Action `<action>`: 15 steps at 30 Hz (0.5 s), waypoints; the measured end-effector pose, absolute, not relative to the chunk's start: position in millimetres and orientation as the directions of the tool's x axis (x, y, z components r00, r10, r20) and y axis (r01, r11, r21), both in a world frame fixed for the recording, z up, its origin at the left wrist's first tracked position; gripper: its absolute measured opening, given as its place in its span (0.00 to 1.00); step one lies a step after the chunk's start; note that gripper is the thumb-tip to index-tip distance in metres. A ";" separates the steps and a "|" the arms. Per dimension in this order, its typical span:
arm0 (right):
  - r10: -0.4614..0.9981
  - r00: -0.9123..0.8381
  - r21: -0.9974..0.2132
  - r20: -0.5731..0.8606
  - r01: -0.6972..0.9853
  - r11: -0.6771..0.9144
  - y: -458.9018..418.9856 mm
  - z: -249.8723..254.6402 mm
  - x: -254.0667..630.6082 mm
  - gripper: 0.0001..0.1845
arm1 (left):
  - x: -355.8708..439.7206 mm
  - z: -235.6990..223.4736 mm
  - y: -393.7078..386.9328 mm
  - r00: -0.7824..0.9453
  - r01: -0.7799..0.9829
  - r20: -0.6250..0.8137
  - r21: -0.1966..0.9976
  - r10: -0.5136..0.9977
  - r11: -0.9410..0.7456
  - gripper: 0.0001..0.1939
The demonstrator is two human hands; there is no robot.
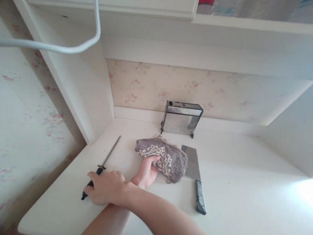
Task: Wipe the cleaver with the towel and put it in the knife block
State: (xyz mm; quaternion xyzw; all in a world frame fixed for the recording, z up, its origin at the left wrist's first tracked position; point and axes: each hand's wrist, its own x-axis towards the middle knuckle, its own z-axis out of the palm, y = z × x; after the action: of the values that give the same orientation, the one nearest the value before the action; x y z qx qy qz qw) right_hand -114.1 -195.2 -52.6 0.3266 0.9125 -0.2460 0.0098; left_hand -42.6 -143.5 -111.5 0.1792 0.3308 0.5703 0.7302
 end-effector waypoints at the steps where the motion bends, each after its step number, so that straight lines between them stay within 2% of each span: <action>1: 0.577 -0.792 -0.420 -0.202 0.602 0.679 -191.7 -56.8 -120.9 0.31 | -42.8 -110.7 -141.9 0.159 -0.762 -0.275 0.576 0.948 0.296 0.13; 4: 0.538 -0.803 -0.387 -0.256 0.595 0.704 -184.3 -63.5 -132.6 0.30 | -44.0 -109.0 -138.7 0.232 -0.823 -0.270 0.457 0.934 0.337 0.14; 7: 0.538 -0.797 -0.391 -0.275 0.604 0.694 -182.1 -66.0 -136.3 0.32 | -44.8 -108.0 -138.2 0.243 -0.820 -0.268 0.457 0.932 0.345 0.13; 10: 0.586 -0.761 -0.444 -0.279 0.643 0.624 -180.4 -66.2 -133.9 0.33 | -45.4 -105.8 -139.1 0.264 -0.815 -0.259 0.456 0.929 0.358 0.13; 12: 0.647 -0.718 -0.528 -0.257 0.665 0.528 -177.0 -64.1 -127.7 0.29 | -46.0 -102.8 -139.9 0.301 -0.809 -0.243 0.447 0.922 0.381 0.13; 15: 0.742 -0.637 -0.781 -0.207 0.565 0.268 -168.3 -57.5 -109.7 0.15 | -45.9 -96.8 -141.0 0.313 -0.792 -0.231 0.472 0.921 0.387 0.11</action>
State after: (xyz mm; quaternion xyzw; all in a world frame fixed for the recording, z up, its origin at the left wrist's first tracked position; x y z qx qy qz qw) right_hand -109.7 -168.3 -57.5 0.4138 0.7897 -0.4416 -0.1005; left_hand -45.9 -141.0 -96.8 0.1365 0.2364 0.5365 0.7985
